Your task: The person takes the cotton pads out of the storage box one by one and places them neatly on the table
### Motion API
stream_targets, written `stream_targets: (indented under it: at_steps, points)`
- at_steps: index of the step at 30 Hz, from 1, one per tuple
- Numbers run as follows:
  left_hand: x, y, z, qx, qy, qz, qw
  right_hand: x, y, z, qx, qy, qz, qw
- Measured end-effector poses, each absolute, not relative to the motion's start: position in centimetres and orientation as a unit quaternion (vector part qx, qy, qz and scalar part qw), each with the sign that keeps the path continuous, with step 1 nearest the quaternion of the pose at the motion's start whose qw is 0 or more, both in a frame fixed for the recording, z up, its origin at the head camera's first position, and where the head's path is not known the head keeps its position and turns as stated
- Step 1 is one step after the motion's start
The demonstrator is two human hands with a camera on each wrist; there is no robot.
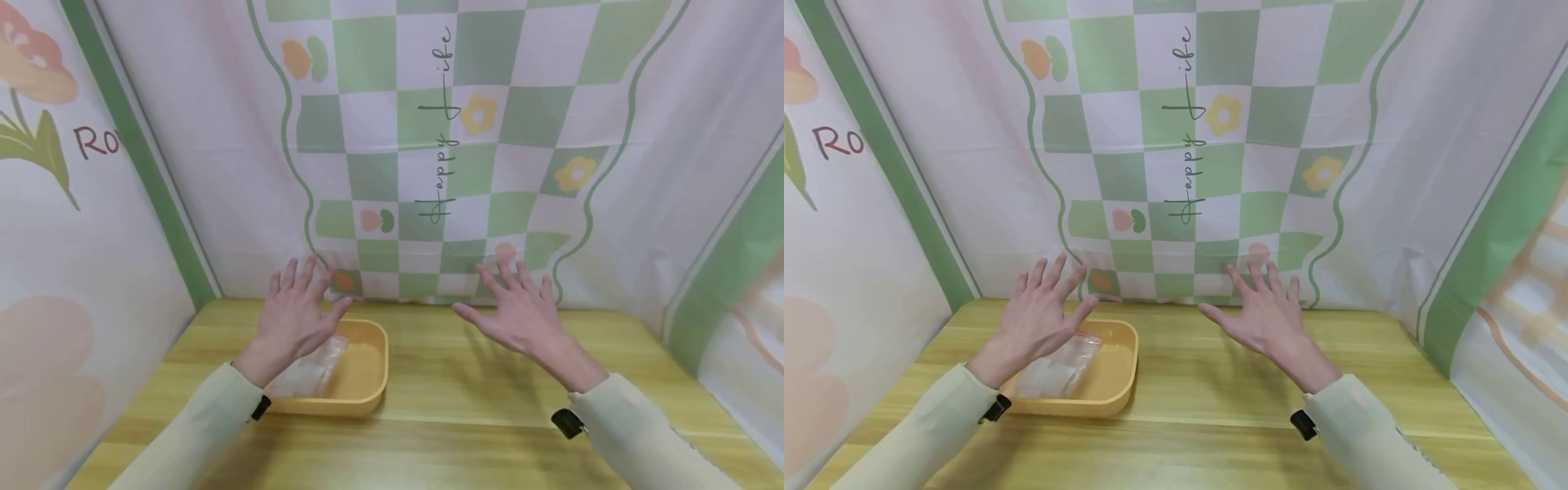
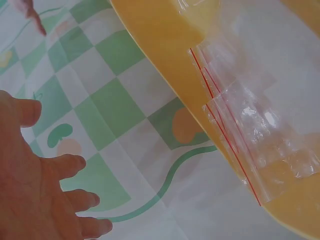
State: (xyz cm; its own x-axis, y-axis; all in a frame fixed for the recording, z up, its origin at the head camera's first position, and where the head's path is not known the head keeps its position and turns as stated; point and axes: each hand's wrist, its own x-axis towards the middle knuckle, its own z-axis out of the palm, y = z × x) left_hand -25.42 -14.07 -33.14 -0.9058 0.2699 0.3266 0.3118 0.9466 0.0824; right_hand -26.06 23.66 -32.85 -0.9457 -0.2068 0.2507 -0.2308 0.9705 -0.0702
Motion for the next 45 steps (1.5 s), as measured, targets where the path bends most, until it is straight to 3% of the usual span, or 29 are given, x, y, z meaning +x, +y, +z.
stream_targets:
  at_steps: [45]
  points:
    - [-21.5, -15.6, -34.8, -0.16, -0.964, -0.069, 0.201, -20.9, 23.3, -36.6, 0.147, -0.975, 0.082, 0.145]
